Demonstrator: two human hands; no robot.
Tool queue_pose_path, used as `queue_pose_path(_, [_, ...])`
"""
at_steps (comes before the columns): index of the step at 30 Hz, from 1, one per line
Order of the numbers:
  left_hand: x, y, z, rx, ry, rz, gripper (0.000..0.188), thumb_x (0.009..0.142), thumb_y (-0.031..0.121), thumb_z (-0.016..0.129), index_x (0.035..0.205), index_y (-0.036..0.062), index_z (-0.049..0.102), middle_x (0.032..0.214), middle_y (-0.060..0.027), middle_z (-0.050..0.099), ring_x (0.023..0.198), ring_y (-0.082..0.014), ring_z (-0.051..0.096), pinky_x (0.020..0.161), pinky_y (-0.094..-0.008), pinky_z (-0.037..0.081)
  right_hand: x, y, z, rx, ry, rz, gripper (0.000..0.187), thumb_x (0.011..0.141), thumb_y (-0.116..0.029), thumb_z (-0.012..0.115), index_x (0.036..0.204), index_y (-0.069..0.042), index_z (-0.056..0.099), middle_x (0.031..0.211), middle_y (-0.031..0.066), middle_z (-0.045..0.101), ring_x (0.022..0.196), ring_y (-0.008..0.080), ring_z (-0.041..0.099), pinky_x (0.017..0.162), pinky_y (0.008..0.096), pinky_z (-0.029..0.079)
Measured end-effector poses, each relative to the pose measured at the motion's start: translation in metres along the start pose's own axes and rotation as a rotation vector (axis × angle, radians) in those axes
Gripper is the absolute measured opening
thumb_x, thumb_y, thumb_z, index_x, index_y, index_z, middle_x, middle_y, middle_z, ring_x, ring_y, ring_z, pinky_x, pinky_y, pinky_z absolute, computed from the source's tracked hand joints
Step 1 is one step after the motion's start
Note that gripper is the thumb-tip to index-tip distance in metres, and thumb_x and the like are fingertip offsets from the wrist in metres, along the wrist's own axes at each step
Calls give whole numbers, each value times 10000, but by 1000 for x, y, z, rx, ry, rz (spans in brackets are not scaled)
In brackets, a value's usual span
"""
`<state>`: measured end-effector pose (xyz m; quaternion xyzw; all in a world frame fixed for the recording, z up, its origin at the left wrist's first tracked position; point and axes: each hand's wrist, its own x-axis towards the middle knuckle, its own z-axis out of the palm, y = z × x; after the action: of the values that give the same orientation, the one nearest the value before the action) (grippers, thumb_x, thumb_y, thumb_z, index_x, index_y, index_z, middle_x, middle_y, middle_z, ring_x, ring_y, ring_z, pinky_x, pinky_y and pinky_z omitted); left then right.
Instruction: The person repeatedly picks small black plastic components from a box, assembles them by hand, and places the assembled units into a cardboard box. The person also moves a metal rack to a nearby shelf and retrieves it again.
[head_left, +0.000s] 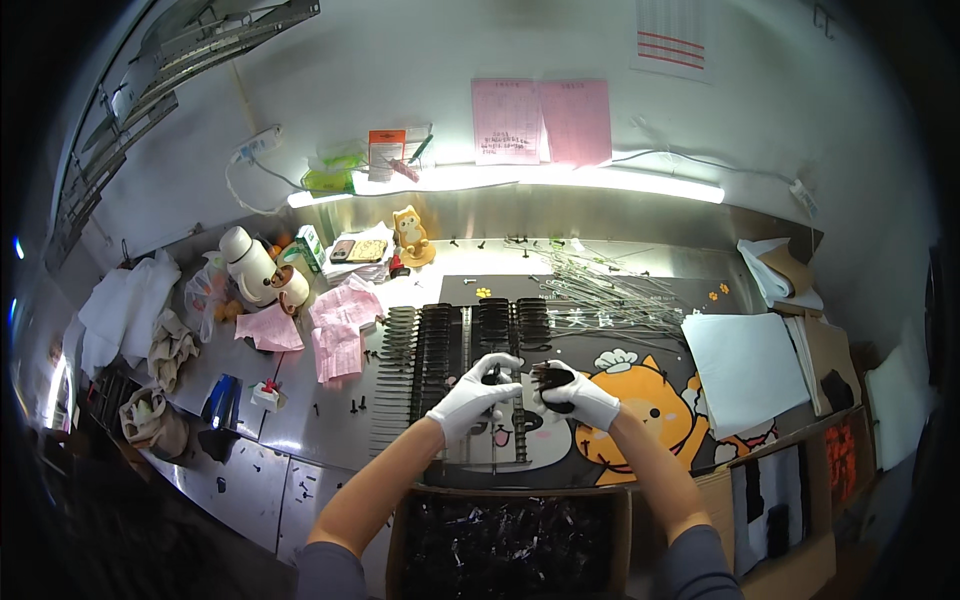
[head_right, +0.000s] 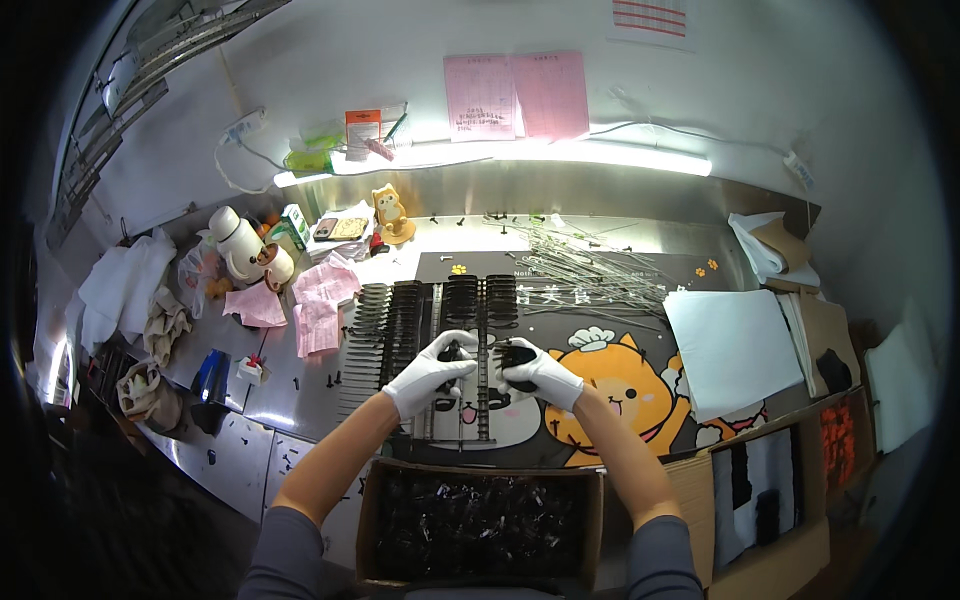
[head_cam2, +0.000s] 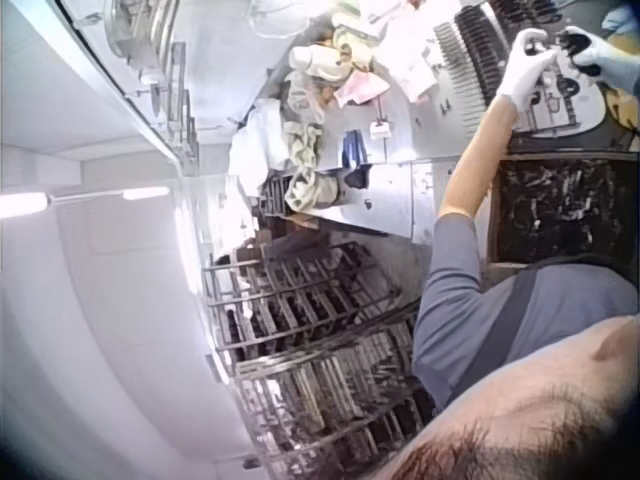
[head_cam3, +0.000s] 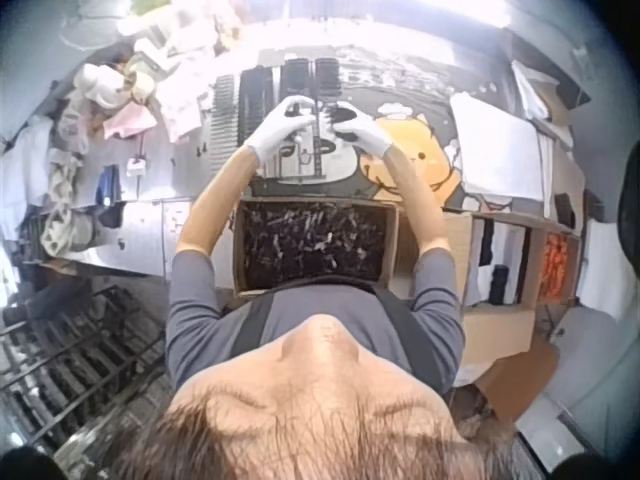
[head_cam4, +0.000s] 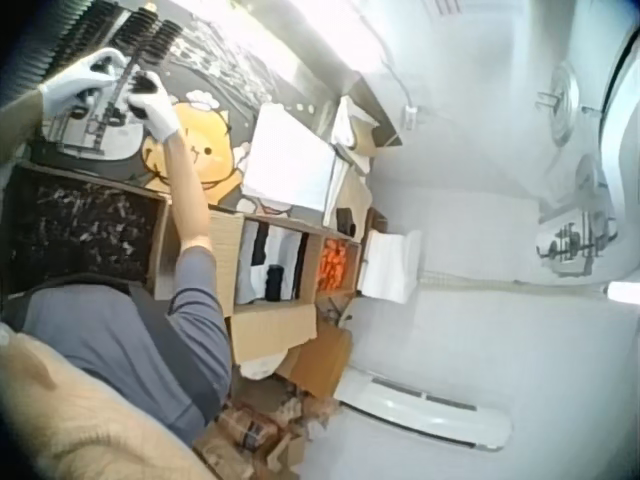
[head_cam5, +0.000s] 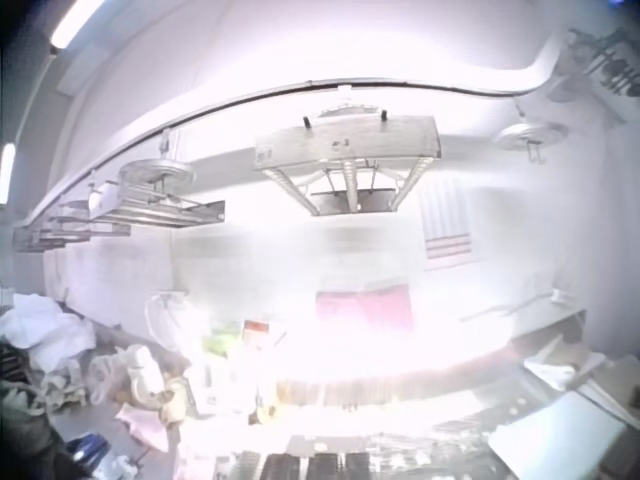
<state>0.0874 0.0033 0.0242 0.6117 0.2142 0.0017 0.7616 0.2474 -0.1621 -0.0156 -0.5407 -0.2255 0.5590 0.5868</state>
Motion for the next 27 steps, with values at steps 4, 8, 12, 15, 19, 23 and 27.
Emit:
queue_pose_path(4, [-40, -42, 33, 372, 191, 313, 203, 947, 227, 634, 1040, 48, 614, 814, 25, 574, 704, -34, 513, 622, -203, 449, -53, -16, 40, -334, -118, 132, 314, 816, -108, 625, 1122, -48, 584, 902, 27, 647, 682, 73, 611, 480, 205, 429])
queue_pose_path(8, [-91, -99, 43, 509, 122, 298, 296, 953, 284, 609, 1082, 19, 640, 868, -75, 652, 748, -176, 603, 705, -321, 502, -85, 15, 85, -615, -167, 250, 240, 802, -138, 624, 1016, -29, 619, 757, 33, 651, 575, 99, 613, 462, 233, 455])
queue_pose_path(12, [-128, -151, 46, 734, 191, 344, 245, 931, 268, 618, 1007, 38, 655, 882, -142, 631, 822, -342, 619, 732, -385, 498, -108, 70, 109, -777, -59, 233, 331, 776, -143, 651, 1083, -21, 622, 782, 103, 688, 642, 191, 678, 598, 315, 532])
queue_pose_path(15, [-149, -183, 57, 691, 262, 303, 250, 936, 267, 614, 969, 20, 635, 845, -150, 604, 789, -354, 594, 715, -400, 479, -118, 128, 114, -1136, 126, -146, 298, 770, -162, 654, 1044, -48, 627, 869, 177, 688, 789, 365, 670, 700, 414, 534])
queue_pose_path(19, [-166, -207, 70, 27, 163, -267, 292, 969, 316, 518, 804, 80, 568, 745, 28, 549, 597, -46, 482, 416, -229, 378, -123, 162, 138, -1415, 315, -219, 315, 813, -164, 588, 1124, -111, 598, 894, 190, 689, 795, 359, 674, 697, 446, 542])
queue_pose_path(23, [-185, -185, 58, 790, 338, 14, 445, 866, 434, 664, 1139, 84, 626, 957, -105, 668, 930, -287, 651, 804, -350, 524, -123, 169, 118, -1049, 184, 33, 387, 797, -167, 622, 1178, -105, 585, 834, 160, 681, 721, 283, 691, 558, 371, 534])
queue_pose_path(27, [-178, -170, 47, 798, 118, 619, 334, 748, 120, 761, 1060, 93, 647, 943, -81, 655, 900, -286, 650, 769, -346, 540, -138, 125, 125, -389, -186, 289, 287, 767, -110, 639, 1041, -41, 589, 820, 31, 656, 645, 91, 644, 441, 207, 456])
